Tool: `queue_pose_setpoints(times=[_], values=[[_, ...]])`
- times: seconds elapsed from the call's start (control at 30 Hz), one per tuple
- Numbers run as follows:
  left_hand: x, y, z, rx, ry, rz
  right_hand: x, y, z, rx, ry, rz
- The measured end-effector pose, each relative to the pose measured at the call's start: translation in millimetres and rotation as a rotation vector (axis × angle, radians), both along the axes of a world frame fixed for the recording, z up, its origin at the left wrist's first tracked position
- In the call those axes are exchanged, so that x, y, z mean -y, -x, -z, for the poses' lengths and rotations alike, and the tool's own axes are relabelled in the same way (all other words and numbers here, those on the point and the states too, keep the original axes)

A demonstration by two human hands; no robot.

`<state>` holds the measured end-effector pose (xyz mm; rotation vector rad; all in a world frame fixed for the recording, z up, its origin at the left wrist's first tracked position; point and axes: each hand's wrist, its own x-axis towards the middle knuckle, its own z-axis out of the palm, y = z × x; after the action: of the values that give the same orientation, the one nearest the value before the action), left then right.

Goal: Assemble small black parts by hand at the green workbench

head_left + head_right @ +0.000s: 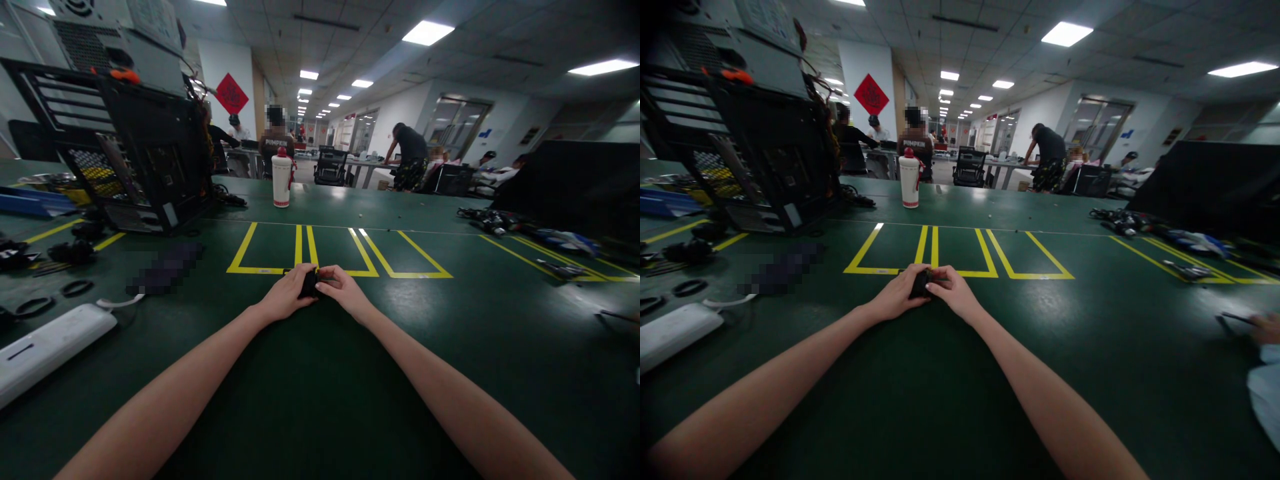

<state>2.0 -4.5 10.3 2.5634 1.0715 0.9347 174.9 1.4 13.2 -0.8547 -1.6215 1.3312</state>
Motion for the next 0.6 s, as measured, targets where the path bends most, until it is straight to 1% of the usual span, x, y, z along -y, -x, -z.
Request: queue_pose_setpoints(times=[0.1, 0.2, 0.33, 0.47, 0.6], values=[[-0.5, -0.2, 0.6, 0.002, -0.009, -0.001, -0.5, -1.5, 1.8, 0.031, -0.003, -0.029], [-0.2, -0.2, 0.3, -0.006, -0.006, 0.000, 1.4, -2.1, 1.9, 0.007, -0.019, -0.043], [-0.1, -0.5, 0.0, -0.003, -0.003, -0.003, 2.9, -0.3, 0.3, -0.027, -0.023, -0.027], [0.1, -0.6, -0.3, 0.002, -0.003, 0.005, 1.9, -0.3, -1.1, 0.004, -0.019, 0.007], [0.6, -0.1, -0.6, -0.002, 0.004, 0.001, 2.1, -2.3, -1.6, 0.018, 0.014, -0.054]])
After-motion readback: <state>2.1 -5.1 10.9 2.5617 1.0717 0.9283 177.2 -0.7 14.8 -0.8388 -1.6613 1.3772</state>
